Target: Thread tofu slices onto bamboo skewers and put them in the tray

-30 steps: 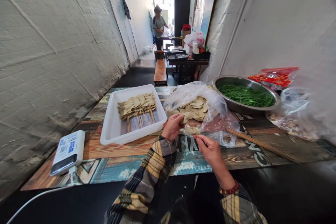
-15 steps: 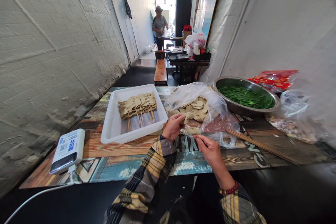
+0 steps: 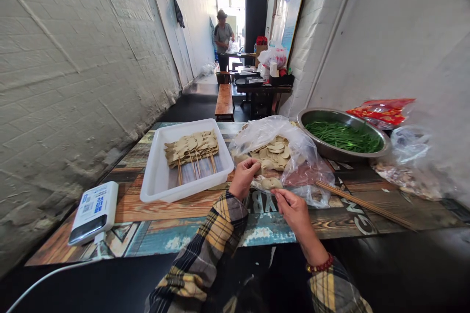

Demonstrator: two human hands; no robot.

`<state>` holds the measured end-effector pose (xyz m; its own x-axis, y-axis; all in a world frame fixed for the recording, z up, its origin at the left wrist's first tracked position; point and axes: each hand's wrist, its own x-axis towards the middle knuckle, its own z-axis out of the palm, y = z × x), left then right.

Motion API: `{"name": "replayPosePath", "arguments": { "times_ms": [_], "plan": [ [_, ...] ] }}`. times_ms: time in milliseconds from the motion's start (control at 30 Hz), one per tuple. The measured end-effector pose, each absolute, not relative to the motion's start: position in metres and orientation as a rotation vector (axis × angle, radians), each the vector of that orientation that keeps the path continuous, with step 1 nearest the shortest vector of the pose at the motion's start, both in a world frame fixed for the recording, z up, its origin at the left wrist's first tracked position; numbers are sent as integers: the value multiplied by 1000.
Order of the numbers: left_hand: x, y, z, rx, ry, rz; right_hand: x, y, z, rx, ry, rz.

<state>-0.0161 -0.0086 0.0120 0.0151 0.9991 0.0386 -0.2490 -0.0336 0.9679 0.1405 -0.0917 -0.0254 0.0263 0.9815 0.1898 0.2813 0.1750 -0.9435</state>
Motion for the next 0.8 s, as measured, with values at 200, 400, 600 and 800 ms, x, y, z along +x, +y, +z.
{"name": "replayPosePath", "arguments": {
  "times_ms": [200, 400, 600, 800],
  "plan": [
    [-17, -9, 15, 1150, 1046, 1348, 142, -89, -32, -1273, -1462, 914],
    [-18, -9, 17, 1229, 1085, 1370, 142, -90, -30, -1272, -1435, 929],
    [-17, -9, 15, 1021, 944, 1311, 143, -90, -28, -1243, -1389, 950],
    [-19, -11, 17, 851, 864, 1227, 145, -90, -29, -1245, -1434, 948]
  ]
}}
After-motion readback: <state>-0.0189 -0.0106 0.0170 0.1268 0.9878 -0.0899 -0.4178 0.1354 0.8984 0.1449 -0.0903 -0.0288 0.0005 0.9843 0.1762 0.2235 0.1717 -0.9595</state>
